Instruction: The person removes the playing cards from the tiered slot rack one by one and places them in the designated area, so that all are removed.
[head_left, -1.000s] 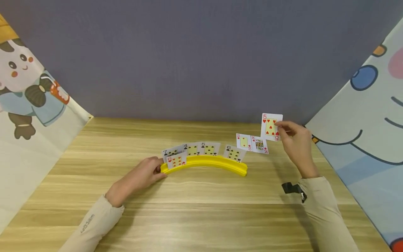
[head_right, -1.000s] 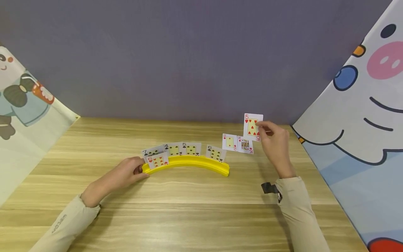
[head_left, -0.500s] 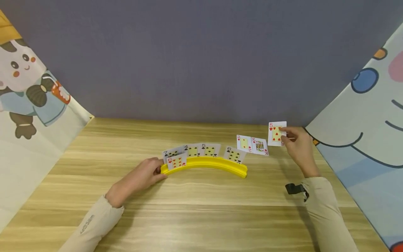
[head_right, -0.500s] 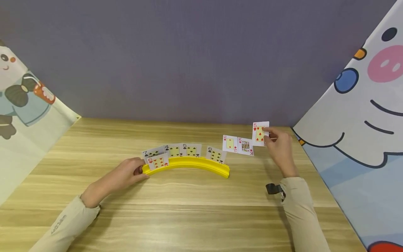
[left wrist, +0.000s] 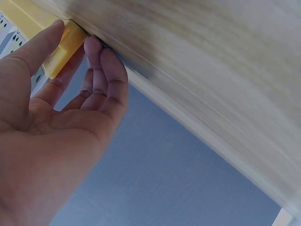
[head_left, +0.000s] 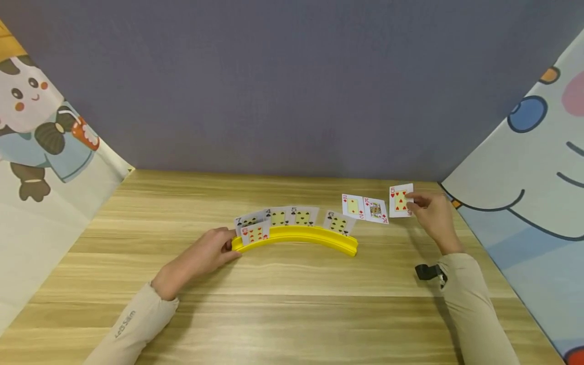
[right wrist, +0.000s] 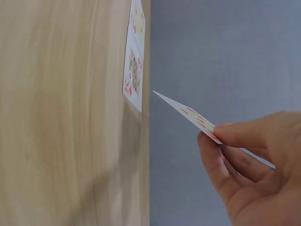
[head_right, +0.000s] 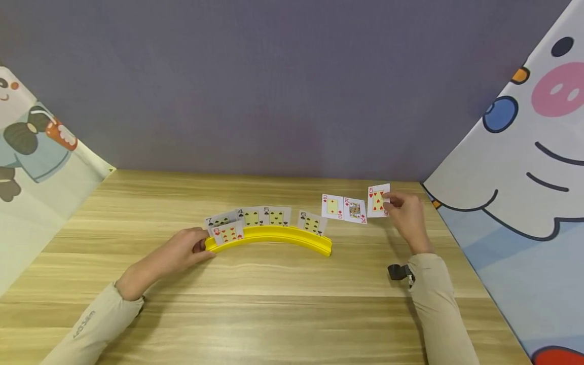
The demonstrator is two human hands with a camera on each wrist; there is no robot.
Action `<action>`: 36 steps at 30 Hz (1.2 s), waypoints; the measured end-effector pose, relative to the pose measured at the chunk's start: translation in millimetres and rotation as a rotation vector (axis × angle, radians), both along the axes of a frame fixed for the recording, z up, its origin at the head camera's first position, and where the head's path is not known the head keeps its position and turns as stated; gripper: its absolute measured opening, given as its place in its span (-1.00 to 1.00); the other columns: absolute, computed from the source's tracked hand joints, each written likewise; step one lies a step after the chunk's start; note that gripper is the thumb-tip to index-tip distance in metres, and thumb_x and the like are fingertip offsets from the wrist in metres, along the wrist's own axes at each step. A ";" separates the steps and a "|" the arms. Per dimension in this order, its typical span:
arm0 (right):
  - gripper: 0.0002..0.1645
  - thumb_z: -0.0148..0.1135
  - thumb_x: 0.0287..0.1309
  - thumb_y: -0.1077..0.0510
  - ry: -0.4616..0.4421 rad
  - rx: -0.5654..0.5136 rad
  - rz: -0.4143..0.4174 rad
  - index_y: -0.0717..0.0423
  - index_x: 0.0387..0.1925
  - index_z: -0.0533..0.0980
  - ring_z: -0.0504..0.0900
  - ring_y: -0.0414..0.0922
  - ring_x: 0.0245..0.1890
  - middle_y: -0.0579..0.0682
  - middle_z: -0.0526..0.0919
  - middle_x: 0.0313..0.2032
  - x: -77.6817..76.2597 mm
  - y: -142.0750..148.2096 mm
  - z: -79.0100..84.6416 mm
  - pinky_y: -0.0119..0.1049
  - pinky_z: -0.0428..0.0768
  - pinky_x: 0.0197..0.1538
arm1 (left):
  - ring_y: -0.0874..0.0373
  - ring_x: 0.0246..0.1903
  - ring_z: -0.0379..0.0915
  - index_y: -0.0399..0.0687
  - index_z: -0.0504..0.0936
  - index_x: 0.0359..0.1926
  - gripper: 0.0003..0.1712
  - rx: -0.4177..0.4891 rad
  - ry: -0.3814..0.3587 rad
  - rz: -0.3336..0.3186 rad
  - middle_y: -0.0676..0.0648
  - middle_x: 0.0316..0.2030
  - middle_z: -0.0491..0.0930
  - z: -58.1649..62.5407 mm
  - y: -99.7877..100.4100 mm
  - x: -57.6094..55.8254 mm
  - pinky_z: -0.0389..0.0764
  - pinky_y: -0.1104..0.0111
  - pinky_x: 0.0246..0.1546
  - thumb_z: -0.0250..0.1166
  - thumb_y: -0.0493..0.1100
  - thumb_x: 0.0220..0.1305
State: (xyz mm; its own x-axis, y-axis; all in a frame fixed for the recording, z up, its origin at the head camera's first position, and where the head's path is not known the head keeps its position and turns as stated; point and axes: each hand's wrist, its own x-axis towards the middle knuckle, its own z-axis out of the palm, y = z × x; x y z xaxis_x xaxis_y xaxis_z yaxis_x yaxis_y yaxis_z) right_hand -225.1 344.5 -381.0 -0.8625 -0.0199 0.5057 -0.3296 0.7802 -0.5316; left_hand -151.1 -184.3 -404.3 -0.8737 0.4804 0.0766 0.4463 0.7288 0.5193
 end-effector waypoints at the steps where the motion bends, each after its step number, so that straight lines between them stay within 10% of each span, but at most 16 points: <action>1: -0.80 0.32 0.11 0.46 -0.007 -0.005 0.008 0.40 -0.18 0.67 0.50 -0.46 -0.45 0.35 0.70 -0.31 -0.4 1.5 -1.4 -0.69 0.40 -0.40 | 0.23 -0.48 0.31 -0.26 0.63 -0.05 -0.67 0.000 0.000 0.000 0.05 -0.46 0.46 -0.3 -0.1 0.0 0.42 0.43 -0.52 0.45 -0.21 0.21; 11: -0.68 0.25 0.02 0.55 -0.166 -0.038 0.035 0.52 -0.11 0.61 0.65 0.08 -0.30 0.47 0.66 -0.23 -4.8 10.4 -12.3 -0.63 0.47 -0.40 | 0.23 -0.48 0.30 -0.25 0.63 -0.06 -0.69 -0.001 -0.001 0.000 0.05 -0.46 0.45 -2.4 -1.7 -0.2 0.39 0.44 -0.52 0.44 -0.21 0.22; 36: -0.64 0.31 0.07 0.43 -0.328 0.106 0.021 0.50 -0.04 0.58 0.63 0.40 -0.11 0.49 0.55 0.04 -11.6 26.0 -33.8 -0.44 0.53 -0.37 | 0.24 -0.49 0.32 -0.23 0.64 -0.11 -0.71 0.010 0.018 -0.005 0.06 -0.46 0.46 -1.7 -0.2 -0.2 0.42 0.45 -0.53 0.45 -0.19 0.21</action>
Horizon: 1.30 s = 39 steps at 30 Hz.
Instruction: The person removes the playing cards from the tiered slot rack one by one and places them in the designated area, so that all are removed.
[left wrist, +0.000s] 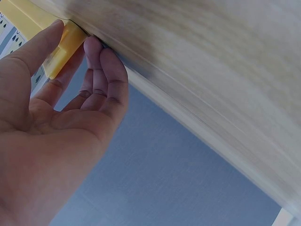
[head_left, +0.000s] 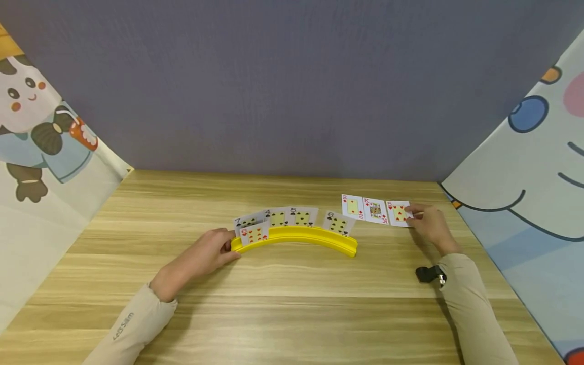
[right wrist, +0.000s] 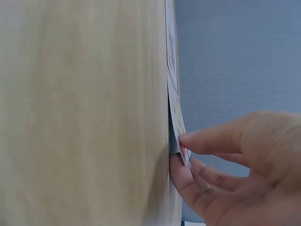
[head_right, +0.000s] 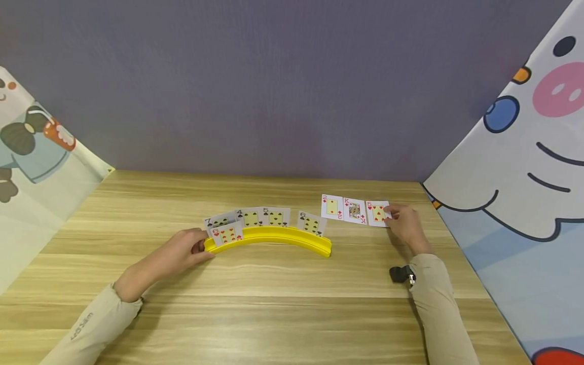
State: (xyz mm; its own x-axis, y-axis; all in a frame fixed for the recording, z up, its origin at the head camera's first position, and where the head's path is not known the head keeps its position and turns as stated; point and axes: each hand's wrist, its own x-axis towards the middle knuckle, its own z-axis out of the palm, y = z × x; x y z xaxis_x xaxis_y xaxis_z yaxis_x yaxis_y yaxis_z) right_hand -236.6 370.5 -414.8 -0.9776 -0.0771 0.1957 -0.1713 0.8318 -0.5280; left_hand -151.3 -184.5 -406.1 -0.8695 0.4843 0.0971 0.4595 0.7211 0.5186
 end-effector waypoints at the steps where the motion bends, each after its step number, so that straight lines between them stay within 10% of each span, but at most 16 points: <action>1: -0.64 0.31 0.08 0.42 0.002 0.006 0.001 0.50 -0.04 0.58 0.63 0.40 -0.11 0.49 0.55 0.03 -0.5 0.2 -0.5 -0.40 0.56 -0.36 | 0.24 -0.48 0.32 -0.23 0.64 -0.10 -0.71 0.000 -0.002 0.000 0.06 -0.46 0.46 0.3 0.1 0.1 0.41 0.45 -0.53 0.45 -0.19 0.21; 7: -0.65 0.31 0.06 0.43 0.043 0.040 0.014 0.49 -0.06 0.59 0.64 0.37 -0.13 0.48 0.60 -0.05 -2.7 1.4 -3.7 -0.03 0.62 -0.22 | 0.24 -0.48 0.32 -0.25 0.64 -0.08 -0.69 -0.008 -0.009 0.004 0.06 -0.45 0.46 0.8 0.4 -0.2 0.42 0.45 -0.52 0.45 -0.20 0.21; 39: -0.65 0.25 0.12 0.41 -0.015 0.106 0.093 0.51 -0.03 0.55 0.62 0.38 -0.16 0.52 0.60 -0.13 -3.2 -2.2 -1.7 0.22 0.57 -0.10 | 0.24 -0.49 0.31 -0.23 0.63 -0.10 -0.73 0.000 0.000 -0.006 0.07 -0.47 0.45 0.9 0.0 0.3 0.40 0.44 -0.53 0.45 -0.22 0.21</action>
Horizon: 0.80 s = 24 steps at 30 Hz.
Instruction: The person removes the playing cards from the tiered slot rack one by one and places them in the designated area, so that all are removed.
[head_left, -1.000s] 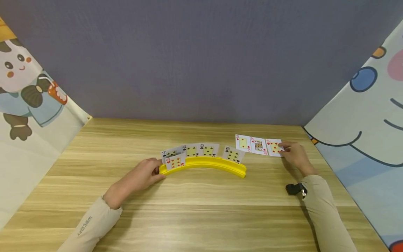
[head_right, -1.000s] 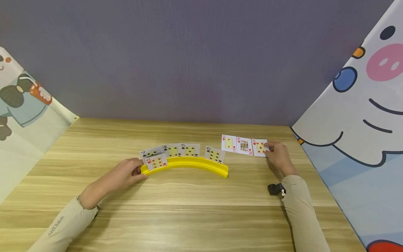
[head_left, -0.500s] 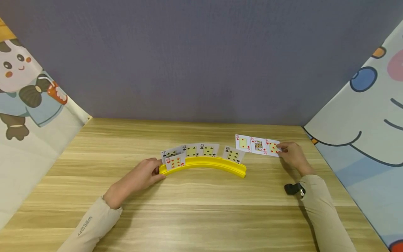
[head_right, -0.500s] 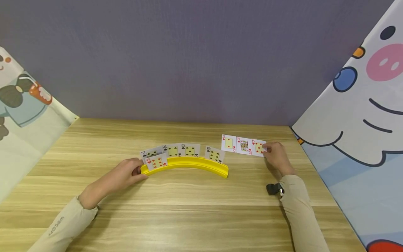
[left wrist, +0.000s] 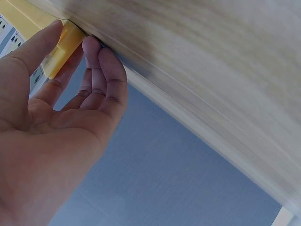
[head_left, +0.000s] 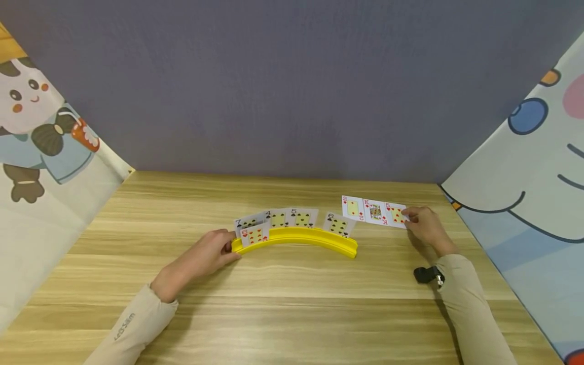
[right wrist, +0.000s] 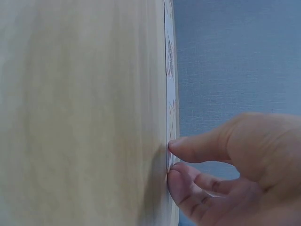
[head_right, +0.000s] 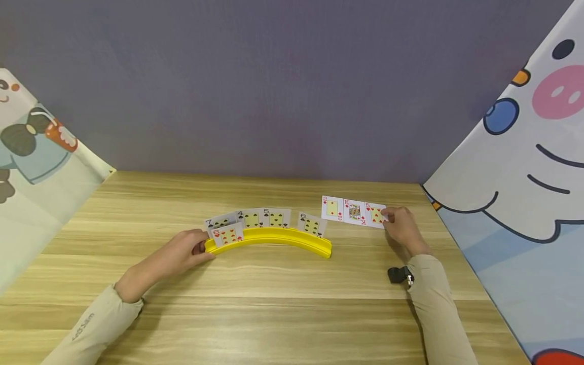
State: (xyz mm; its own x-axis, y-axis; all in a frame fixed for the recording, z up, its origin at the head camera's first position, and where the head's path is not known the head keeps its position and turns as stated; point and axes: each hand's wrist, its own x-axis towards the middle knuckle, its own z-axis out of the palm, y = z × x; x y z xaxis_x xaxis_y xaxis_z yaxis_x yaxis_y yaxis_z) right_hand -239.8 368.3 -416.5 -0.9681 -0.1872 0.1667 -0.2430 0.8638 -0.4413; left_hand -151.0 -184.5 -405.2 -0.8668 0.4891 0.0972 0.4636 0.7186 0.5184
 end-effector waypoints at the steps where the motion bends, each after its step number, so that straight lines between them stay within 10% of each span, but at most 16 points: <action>1: -0.65 0.25 0.12 0.42 -0.001 -0.006 0.000 0.51 -0.03 0.54 0.61 0.38 -0.16 0.53 0.59 -0.13 0.1 0.1 0.2 0.22 0.57 -0.10 | 0.24 -0.49 0.31 -0.23 0.63 -0.11 -0.73 0.000 0.002 0.000 0.06 -0.47 0.45 0.0 0.1 -0.1 0.40 0.44 -0.53 0.45 -0.22 0.21; 24: -0.64 0.13 0.35 0.35 0.076 -0.080 0.052 0.49 0.11 0.49 0.60 0.37 -0.09 0.52 0.54 0.02 11.1 -24.9 35.7 0.23 0.58 -0.09 | 0.23 -0.47 0.31 -0.26 0.63 -0.07 -0.70 -0.003 0.001 0.005 0.05 -0.45 0.45 0.1 -0.2 0.6 0.40 0.44 -0.52 0.44 -0.21 0.22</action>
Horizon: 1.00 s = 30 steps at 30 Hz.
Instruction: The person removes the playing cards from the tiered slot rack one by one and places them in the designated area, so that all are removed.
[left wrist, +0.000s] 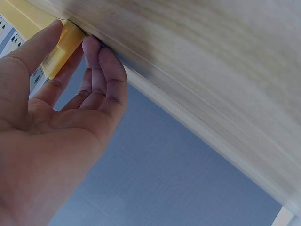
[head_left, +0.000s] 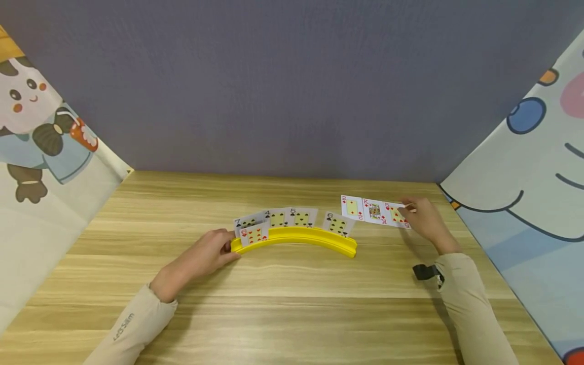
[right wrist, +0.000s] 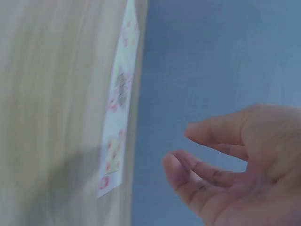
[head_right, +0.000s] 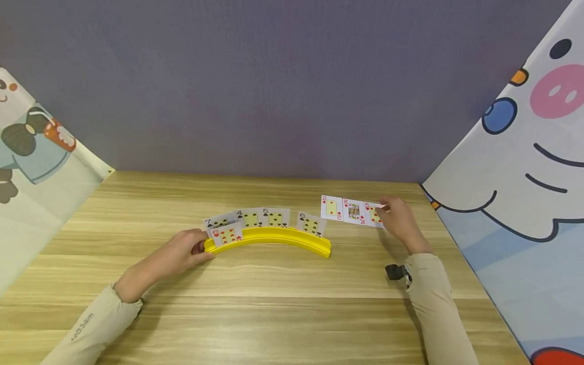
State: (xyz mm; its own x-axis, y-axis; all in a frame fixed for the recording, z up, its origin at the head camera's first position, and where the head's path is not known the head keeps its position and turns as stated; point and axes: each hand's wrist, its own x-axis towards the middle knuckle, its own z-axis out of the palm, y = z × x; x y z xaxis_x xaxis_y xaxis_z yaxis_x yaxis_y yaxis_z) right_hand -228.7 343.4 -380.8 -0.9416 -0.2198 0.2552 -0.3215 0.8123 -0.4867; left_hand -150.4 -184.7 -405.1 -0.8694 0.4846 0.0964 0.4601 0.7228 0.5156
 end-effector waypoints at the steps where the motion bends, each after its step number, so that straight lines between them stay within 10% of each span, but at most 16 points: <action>1: -0.64 0.12 0.36 0.34 0.001 -0.010 0.008 0.50 0.11 0.49 0.60 0.36 -0.08 0.53 0.53 0.03 1.0 -2.5 2.4 0.23 0.58 -0.08 | 0.23 -0.47 0.31 -0.26 0.63 -0.07 -0.70 0.000 -0.001 0.001 0.05 -0.45 0.45 -0.1 -0.4 0.3 0.40 0.44 -0.52 0.44 -0.21 0.22; 30: -0.71 0.24 0.24 0.42 0.329 -0.037 0.209 0.32 0.00 0.60 0.65 0.09 -0.19 0.23 0.61 -0.02 46.4 -129.4 58.1 -0.01 0.65 -0.20 | 0.23 -0.49 0.32 -0.25 0.63 -0.07 -0.69 -0.002 0.009 0.007 0.06 -0.46 0.46 0.0 0.8 0.4 0.43 0.44 -0.52 0.45 -0.22 0.20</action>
State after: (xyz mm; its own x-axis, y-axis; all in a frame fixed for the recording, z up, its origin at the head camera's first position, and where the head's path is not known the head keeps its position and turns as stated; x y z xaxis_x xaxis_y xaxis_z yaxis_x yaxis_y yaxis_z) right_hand -182.3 214.0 -322.7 -0.7440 -0.3834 0.5472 -0.6220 0.6967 -0.3575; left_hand -150.0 -184.0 -405.1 -0.8717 0.4789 0.1034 0.4600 0.7272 0.5095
